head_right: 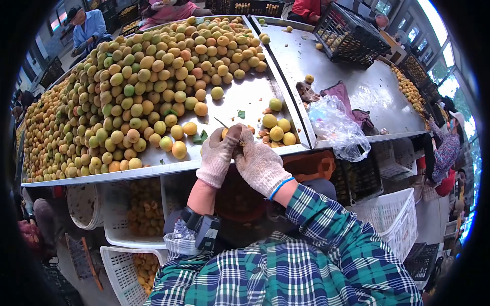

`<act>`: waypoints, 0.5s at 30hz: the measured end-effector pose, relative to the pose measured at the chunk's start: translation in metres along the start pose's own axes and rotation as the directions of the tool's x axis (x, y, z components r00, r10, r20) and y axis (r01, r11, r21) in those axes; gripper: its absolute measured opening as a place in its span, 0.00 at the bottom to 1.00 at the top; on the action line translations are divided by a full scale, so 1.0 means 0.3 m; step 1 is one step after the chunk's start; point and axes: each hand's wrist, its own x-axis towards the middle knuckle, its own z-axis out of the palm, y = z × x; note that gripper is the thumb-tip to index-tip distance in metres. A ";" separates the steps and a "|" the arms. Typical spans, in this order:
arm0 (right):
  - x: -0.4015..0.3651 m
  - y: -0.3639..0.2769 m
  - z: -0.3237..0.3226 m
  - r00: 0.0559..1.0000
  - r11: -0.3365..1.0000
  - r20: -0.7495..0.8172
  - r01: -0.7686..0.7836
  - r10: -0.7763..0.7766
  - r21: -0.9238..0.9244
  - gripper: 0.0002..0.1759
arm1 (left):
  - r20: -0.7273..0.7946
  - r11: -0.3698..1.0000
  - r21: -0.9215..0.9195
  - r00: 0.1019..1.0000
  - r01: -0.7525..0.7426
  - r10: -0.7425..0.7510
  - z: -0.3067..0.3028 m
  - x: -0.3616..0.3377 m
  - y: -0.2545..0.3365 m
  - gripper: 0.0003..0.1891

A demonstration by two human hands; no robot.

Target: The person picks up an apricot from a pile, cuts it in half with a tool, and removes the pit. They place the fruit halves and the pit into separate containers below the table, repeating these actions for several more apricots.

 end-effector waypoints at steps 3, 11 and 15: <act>-0.011 0.007 0.004 1.000 1.000 -0.021 -0.012 0.012 -0.015 0.34 | 0.028 0.993 -0.103 0.998 -0.049 0.052 -0.007 -0.007 0.002 0.24; -0.067 -0.030 -0.001 0.997 0.999 -0.064 0.035 -0.035 0.007 0.33 | -0.042 0.981 -0.160 0.994 -0.107 0.101 -0.031 -0.013 -0.059 0.26; -0.054 -0.024 -0.034 1.000 0.999 -0.002 -0.012 0.012 -0.031 0.28 | 0.058 0.996 0.072 0.997 -0.055 0.051 -0.020 -0.043 0.013 0.25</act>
